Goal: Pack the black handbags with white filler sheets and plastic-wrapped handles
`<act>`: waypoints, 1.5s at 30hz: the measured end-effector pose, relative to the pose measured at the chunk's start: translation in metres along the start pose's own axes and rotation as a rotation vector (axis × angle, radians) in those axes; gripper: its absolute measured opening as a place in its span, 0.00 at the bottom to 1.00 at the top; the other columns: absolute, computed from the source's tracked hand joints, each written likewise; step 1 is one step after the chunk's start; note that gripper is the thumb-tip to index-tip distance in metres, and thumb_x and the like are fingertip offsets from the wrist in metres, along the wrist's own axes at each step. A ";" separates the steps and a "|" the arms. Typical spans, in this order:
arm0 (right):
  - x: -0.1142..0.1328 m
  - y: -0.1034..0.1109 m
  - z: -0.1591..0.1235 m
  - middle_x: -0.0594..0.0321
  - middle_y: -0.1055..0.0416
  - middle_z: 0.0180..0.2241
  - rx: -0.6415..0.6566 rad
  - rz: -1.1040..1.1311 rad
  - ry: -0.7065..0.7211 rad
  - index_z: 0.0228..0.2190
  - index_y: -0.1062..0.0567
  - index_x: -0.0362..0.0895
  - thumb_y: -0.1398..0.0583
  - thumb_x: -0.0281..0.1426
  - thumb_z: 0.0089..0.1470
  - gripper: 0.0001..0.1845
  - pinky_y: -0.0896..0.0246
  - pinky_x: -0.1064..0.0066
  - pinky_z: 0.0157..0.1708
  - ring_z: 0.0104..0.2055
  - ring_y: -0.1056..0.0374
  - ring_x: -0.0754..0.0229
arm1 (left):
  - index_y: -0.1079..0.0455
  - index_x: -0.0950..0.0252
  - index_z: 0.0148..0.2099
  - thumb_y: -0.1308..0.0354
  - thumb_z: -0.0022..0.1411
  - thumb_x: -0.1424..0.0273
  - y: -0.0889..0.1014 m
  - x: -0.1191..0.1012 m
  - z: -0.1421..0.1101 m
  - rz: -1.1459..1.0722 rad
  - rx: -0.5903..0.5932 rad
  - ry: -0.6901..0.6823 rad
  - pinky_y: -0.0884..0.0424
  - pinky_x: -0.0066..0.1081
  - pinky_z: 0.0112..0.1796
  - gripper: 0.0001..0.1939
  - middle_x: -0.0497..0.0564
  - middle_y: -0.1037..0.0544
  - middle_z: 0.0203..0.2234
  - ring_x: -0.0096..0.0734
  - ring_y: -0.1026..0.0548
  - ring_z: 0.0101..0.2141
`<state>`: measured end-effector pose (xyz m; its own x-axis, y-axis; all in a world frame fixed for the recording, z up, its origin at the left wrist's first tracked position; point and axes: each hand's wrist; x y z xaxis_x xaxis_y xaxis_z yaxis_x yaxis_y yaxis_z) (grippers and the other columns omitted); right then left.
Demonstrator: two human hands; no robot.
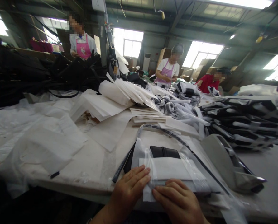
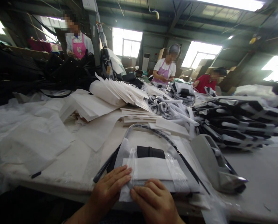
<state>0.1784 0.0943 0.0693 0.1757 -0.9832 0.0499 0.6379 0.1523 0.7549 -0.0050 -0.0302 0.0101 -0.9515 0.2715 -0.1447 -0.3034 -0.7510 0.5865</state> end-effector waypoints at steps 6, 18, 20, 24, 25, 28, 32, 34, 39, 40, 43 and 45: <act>0.004 0.020 0.012 0.59 0.21 0.36 0.049 0.130 -0.168 0.42 0.23 0.44 0.44 0.35 0.66 0.11 0.28 0.70 0.40 0.36 0.26 0.60 | 0.29 0.67 0.51 0.54 0.72 0.76 -0.001 -0.002 0.000 -0.019 -0.004 0.022 0.29 0.34 0.56 0.14 0.52 0.20 0.50 0.32 0.27 0.56; 0.004 -0.009 0.017 0.59 0.24 0.35 0.099 -0.154 -0.127 0.38 0.25 0.42 0.51 0.31 0.70 0.15 0.39 0.65 0.36 0.34 0.34 0.58 | 0.34 0.68 0.58 0.49 0.70 0.69 0.008 -0.001 0.001 -0.142 0.141 0.084 0.31 0.38 0.58 0.17 0.57 0.24 0.54 0.36 0.30 0.59; 0.002 -0.010 0.018 0.59 0.25 0.33 0.103 -0.161 -0.113 0.35 0.25 0.43 0.51 0.31 0.70 0.17 0.40 0.65 0.36 0.33 0.35 0.58 | 0.37 0.68 0.61 0.45 0.66 0.70 0.017 -0.003 0.004 -0.211 0.229 0.127 0.33 0.40 0.60 0.22 0.58 0.27 0.58 0.38 0.33 0.61; 0.000 -0.016 0.014 0.61 0.27 0.31 0.081 -0.182 -0.096 0.31 0.27 0.43 0.49 0.29 0.69 0.16 0.41 0.65 0.36 0.32 0.35 0.59 | 0.35 0.66 0.59 0.42 0.64 0.69 0.019 -0.005 0.008 -0.241 0.217 0.159 0.31 0.40 0.58 0.22 0.58 0.27 0.58 0.40 0.32 0.60; 0.000 -0.017 0.013 0.61 0.27 0.31 0.070 -0.183 -0.099 0.30 0.27 0.43 0.48 0.28 0.68 0.15 0.41 0.66 0.36 0.33 0.35 0.59 | 0.32 0.65 0.56 0.43 0.66 0.71 0.015 -0.005 0.007 -0.213 0.153 0.142 0.29 0.38 0.57 0.17 0.56 0.24 0.55 0.38 0.29 0.58; -0.001 -0.015 0.007 0.60 0.25 0.32 0.044 -0.155 -0.089 0.32 0.25 0.43 0.47 0.27 0.67 0.13 0.39 0.65 0.38 0.34 0.33 0.59 | 0.28 0.65 0.48 0.45 0.69 0.74 0.002 -0.001 0.004 -0.127 -0.014 0.049 0.26 0.36 0.54 0.08 0.55 0.20 0.49 0.36 0.25 0.54; -0.004 -0.007 -0.001 0.56 0.22 0.41 0.055 -0.122 -0.033 0.44 0.23 0.40 0.47 0.26 0.67 0.12 0.35 0.64 0.42 0.40 0.31 0.57 | 0.27 0.66 0.46 0.45 0.69 0.76 -0.003 0.000 0.002 -0.105 -0.040 -0.011 0.24 0.39 0.52 0.07 0.56 0.20 0.49 0.39 0.26 0.55; -0.005 -0.007 -0.004 0.55 0.22 0.42 0.033 -0.112 -0.023 0.46 0.23 0.39 0.46 0.25 0.66 0.12 0.34 0.64 0.42 0.41 0.31 0.57 | 0.27 0.67 0.46 0.46 0.69 0.76 -0.001 -0.001 0.002 -0.100 -0.034 -0.007 0.25 0.40 0.53 0.07 0.56 0.20 0.50 0.39 0.26 0.56; -0.006 -0.016 -0.009 0.57 0.21 0.39 -0.056 -0.111 -0.025 0.43 0.22 0.41 0.44 0.23 0.65 0.11 0.32 0.66 0.39 0.39 0.30 0.59 | 0.28 0.68 0.49 0.48 0.71 0.77 0.003 -0.006 0.000 -0.097 0.016 -0.028 0.31 0.42 0.58 0.09 0.56 0.21 0.51 0.36 0.28 0.57; -0.006 -0.017 -0.010 0.57 0.21 0.40 -0.057 -0.114 -0.032 0.44 0.22 0.41 0.44 0.23 0.65 0.11 0.32 0.66 0.39 0.39 0.30 0.60 | 0.28 0.68 0.48 0.49 0.71 0.77 0.004 -0.007 0.000 -0.103 0.017 -0.040 0.32 0.41 0.59 0.10 0.55 0.20 0.49 0.35 0.28 0.56; -0.002 -0.014 -0.023 0.56 0.21 0.45 -0.018 -0.138 -0.037 0.48 0.23 0.41 0.45 0.23 0.66 0.14 0.32 0.65 0.47 0.46 0.29 0.59 | 0.27 0.68 0.46 0.50 0.72 0.78 0.004 -0.009 0.003 -0.101 -0.009 -0.046 0.34 0.38 0.60 0.10 0.54 0.18 0.46 0.32 0.25 0.54; 0.003 -0.011 -0.039 0.58 0.23 0.50 0.028 -0.186 0.002 0.52 0.25 0.42 0.46 0.23 0.66 0.17 0.39 0.60 0.58 0.54 0.32 0.57 | 0.26 0.68 0.45 0.50 0.71 0.78 0.005 -0.010 0.005 -0.095 -0.010 -0.045 0.34 0.37 0.59 0.10 0.53 0.18 0.45 0.31 0.25 0.54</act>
<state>0.2012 0.0934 0.0357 0.0582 -0.9940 -0.0930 0.6381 -0.0346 0.7692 0.0035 -0.0337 0.0185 -0.9154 0.3679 -0.1632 -0.3926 -0.7267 0.5638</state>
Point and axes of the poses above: each hand's wrist, its own z-axis towards the middle knuckle, its own y-axis out of the back of the hand, x = y × z
